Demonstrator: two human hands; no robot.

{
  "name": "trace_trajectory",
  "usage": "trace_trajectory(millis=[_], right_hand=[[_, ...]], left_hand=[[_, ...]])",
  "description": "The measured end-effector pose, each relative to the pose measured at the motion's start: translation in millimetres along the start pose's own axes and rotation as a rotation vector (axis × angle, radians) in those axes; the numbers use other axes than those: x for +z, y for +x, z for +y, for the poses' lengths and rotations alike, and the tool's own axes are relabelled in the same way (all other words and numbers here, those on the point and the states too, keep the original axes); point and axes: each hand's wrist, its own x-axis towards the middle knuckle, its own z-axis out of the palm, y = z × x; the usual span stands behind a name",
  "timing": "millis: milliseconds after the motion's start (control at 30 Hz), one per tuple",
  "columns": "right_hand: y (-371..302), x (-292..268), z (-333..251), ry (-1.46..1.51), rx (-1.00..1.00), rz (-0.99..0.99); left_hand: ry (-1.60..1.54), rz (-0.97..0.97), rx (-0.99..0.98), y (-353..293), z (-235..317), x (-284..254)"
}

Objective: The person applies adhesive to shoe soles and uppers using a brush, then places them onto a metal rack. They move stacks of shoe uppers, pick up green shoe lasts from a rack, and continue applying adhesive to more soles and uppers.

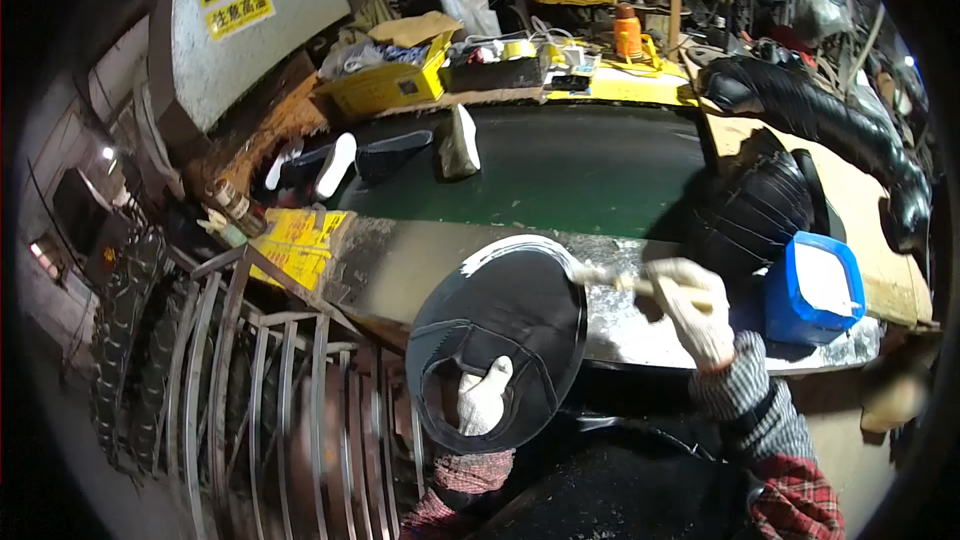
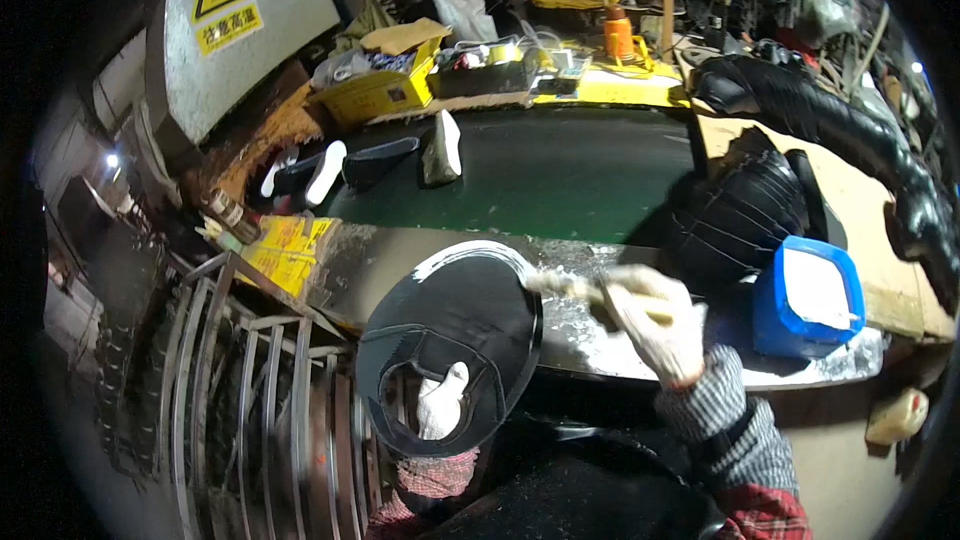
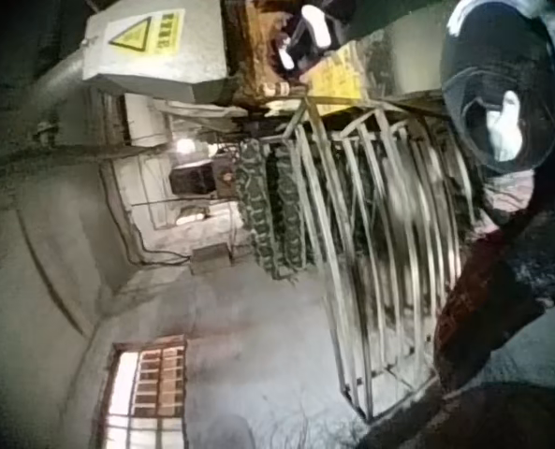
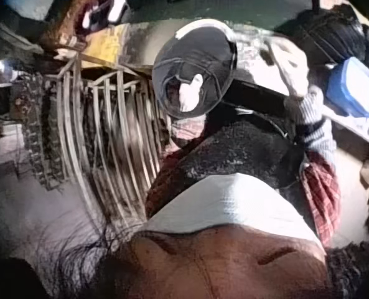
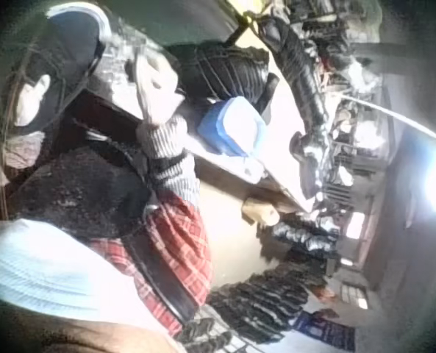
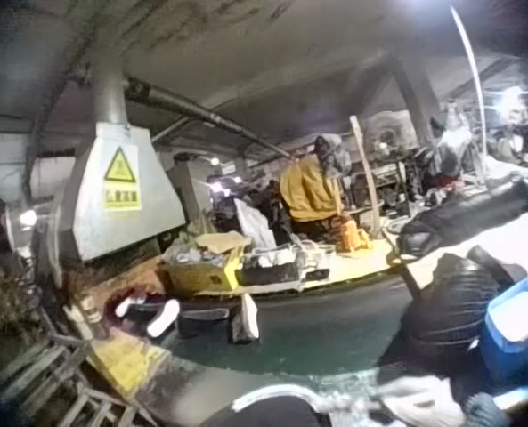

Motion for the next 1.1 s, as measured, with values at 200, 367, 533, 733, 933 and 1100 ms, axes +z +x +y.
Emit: trace_trajectory(millis=[200,367,533,733,933,1100], right_hand=[[5,11,-21,-0.126,-0.312,0.105],[6,90,-69,-0.656,-0.747,-0.624],[-49,58,-69,-0.353,-0.792,-0.815],[-73,-52,-39,-0.066,-0.031,-0.316],[-74,-72,-34,-0.582,-0.257,-0.332],[-24,-90,-8,-0.053,-0.410,0.073]], left_hand=[[0.593,-0.212,0.403,25,-26,-17],[0.093,-0.004,-0.013,2,-31,27],[0.273,-0.026,-0.047,19,-15,24],[1.115,-0.039,0.011,42,11,31],[1.612,-0.330,0.716,-17,21,37],[0.420,-0.018,-0.086,-27,20,56]])
